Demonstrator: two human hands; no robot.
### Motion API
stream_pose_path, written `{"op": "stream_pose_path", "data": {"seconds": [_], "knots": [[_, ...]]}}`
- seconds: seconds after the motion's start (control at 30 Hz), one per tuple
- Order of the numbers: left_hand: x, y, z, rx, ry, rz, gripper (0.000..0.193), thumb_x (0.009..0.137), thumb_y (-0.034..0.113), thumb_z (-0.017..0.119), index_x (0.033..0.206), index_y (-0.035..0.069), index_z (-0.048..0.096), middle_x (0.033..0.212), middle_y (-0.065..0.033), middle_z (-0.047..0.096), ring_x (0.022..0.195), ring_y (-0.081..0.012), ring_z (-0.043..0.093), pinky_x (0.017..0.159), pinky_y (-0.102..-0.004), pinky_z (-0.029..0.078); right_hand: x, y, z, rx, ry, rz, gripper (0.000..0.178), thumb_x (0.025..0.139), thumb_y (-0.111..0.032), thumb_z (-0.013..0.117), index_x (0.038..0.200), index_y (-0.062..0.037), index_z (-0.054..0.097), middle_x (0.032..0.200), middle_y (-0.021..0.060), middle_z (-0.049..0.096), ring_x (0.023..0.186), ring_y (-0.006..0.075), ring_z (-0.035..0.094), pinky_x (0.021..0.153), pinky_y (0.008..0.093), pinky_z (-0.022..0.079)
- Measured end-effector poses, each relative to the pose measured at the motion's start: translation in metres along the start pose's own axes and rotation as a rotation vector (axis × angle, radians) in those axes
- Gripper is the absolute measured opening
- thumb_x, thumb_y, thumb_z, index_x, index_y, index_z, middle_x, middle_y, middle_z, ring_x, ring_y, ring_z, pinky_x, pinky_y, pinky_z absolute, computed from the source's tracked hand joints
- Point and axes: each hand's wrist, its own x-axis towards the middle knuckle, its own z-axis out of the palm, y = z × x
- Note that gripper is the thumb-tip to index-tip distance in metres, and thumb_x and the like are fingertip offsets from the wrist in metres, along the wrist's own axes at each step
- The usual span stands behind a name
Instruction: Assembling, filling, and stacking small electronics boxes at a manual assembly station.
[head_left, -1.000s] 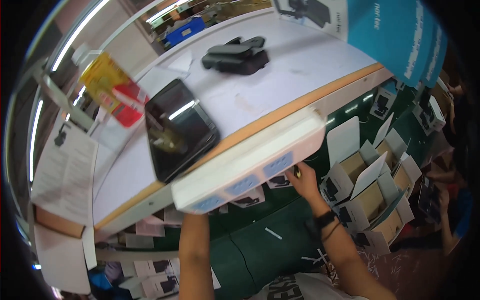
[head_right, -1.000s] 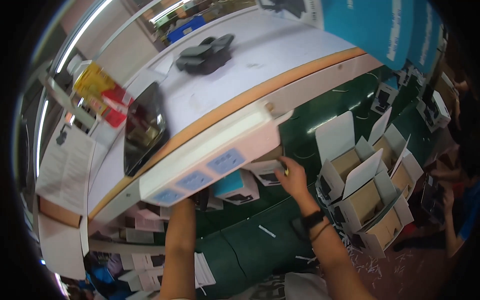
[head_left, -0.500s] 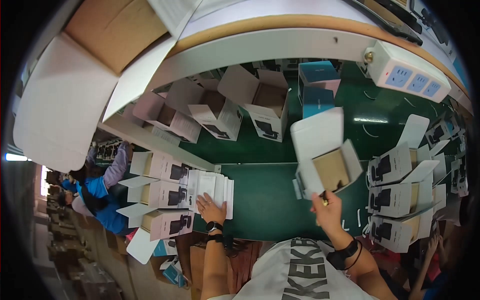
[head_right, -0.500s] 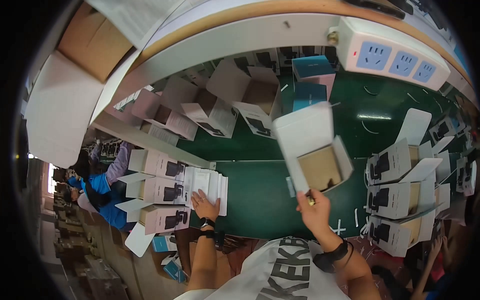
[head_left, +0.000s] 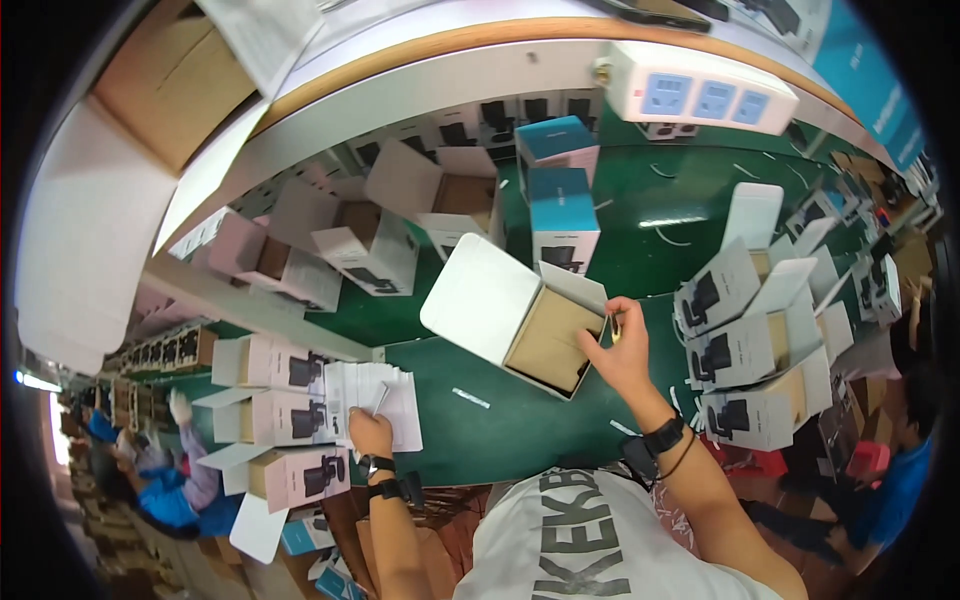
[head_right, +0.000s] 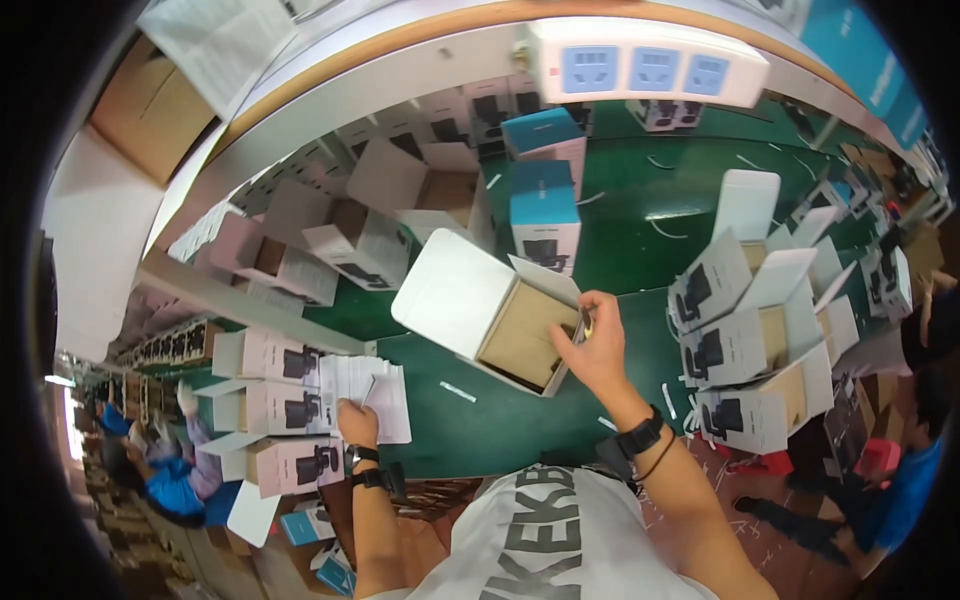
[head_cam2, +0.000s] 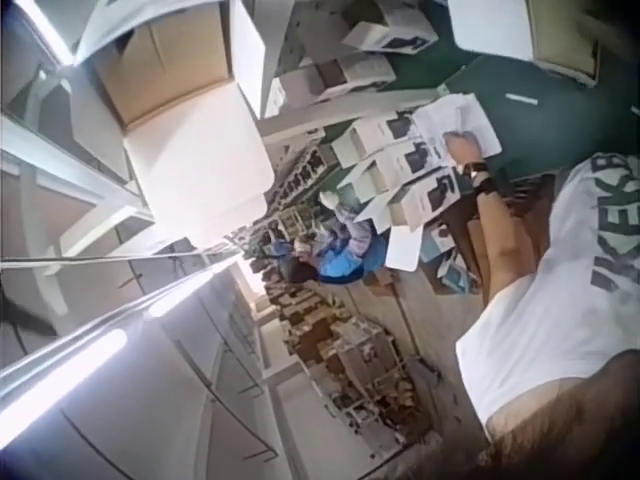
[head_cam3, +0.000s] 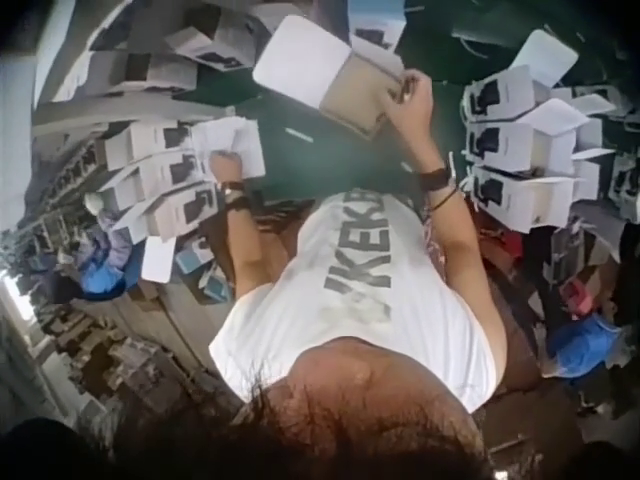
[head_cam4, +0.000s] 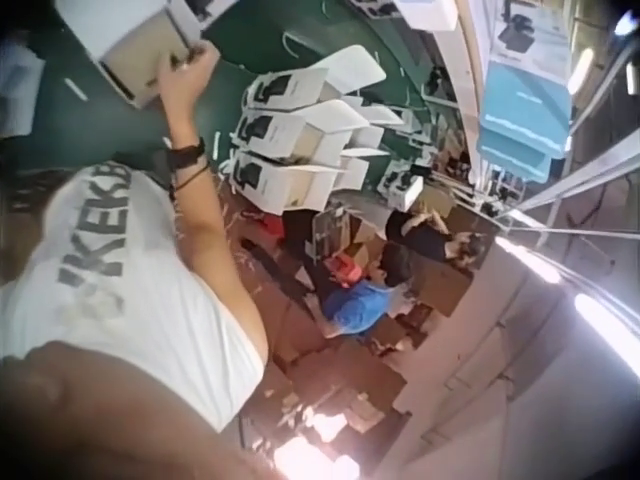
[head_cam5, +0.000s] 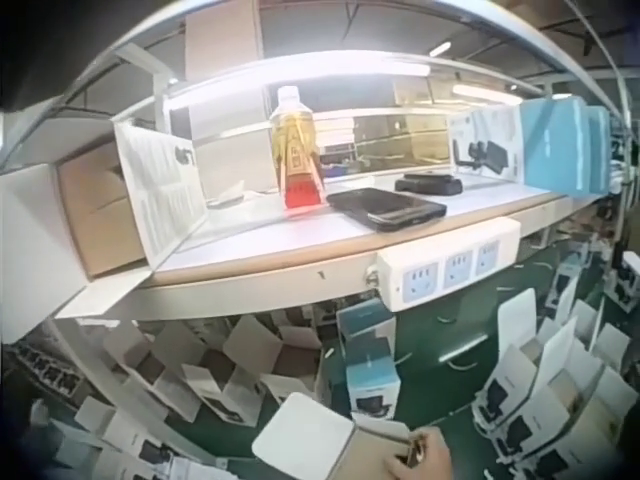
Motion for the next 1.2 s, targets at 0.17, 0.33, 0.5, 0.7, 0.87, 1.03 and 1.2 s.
{"op": "stream_pose_path", "data": {"seconds": [0.17,0.33,0.5,0.7,0.87,1.03,1.2], "knots": [[-0.002,0.019,0.011,0.058,-0.096,0.046,0.02,0.085,0.006,0.061,0.102,-0.003,0.056,0.107,-0.028,0.067,0.102,-0.0507,0.065,0.087,-0.0589,0.053,0.011,0.034,-0.001,0.062,0.013,0.139,0.081,0.072,-0.013,0.088,0.144,-0.0055,0.05,0.121,0.0094,0.061,0.084,0.0172,0.05,0.079,0.0303,0.049],[0.0,0.016,0.022,0.194,-0.044,0.09,0.029,0.084,-0.001,0.057,0.112,-0.004,0.055,0.123,-0.0279,0.062,0.119,-0.0449,0.061,0.099,-0.0539,0.053,0.028,0.042,-0.017,0.197,0.055,0.131,0.074,0.076,-0.016,0.087,0.139,-0.0034,0.051,0.123,0.0103,0.065,0.086,0.0177,0.055,0.08,0.0316,0.051],[-0.009,0.032,0.005,-0.493,-0.036,0.167,0.05,0.088,-0.004,0.049,0.139,-0.003,0.045,0.124,-0.0209,0.062,0.123,-0.0382,0.061,0.112,-0.0542,0.045,-0.021,0.044,0.0,0.112,0.025,0.493,0.065,0.081,-0.016,0.085,0.134,-0.0004,0.053,0.12,0.0115,0.066,0.097,0.0182,0.063,0.086,0.0347,0.054],[-0.096,0.191,-0.151,-1.664,-0.218,0.372,0.082,0.09,0.025,0.06,0.161,0.001,0.026,0.132,-0.0171,0.058,0.131,-0.0396,0.056,0.12,-0.0543,0.038,-0.095,-0.005,-0.016,0.299,0.268,0.844,0.054,0.085,-0.021,0.084,0.126,0.0,0.055,0.109,0.0107,0.066,0.095,0.0215,0.066,0.087,0.0358,0.055],[-0.162,0.275,-0.147,-1.635,-0.365,0.694,0.082,0.095,0.04,0.058,0.16,0.0,0.027,0.141,-0.02,0.053,0.137,-0.0428,0.051,0.121,-0.0573,0.032,-0.121,0.007,-0.016,0.362,0.163,0.825,0.058,0.086,-0.023,0.085,0.128,0.0003,0.052,0.116,0.0114,0.061,0.096,0.0172,0.062,0.083,0.0308,0.054],[-0.153,0.272,-0.069,-0.989,-0.203,0.969,0.082,0.093,0.033,0.066,0.157,-0.004,0.031,0.141,-0.0243,0.049,0.14,-0.0467,0.045,0.118,-0.0582,0.035,-0.109,-0.018,-0.028,0.358,0.075,0.864,0.061,0.086,-0.024,0.086,0.13,0.0002,0.05,0.121,0.0115,0.06,0.1,0.0172,0.061,0.083,0.031,0.054],[-0.162,0.266,-0.066,-0.673,-0.157,0.912,0.086,0.091,0.024,0.075,0.156,-0.008,0.029,0.15,-0.0283,0.043,0.141,-0.0479,0.043,0.119,-0.0579,0.033,-0.12,-0.011,-0.04,0.374,0.065,0.891,0.06,0.085,-0.028,0.087,0.127,-0.0005,0.055,0.12,0.0122,0.062,0.102,0.0215,0.064,0.085,0.035,0.055]]}}
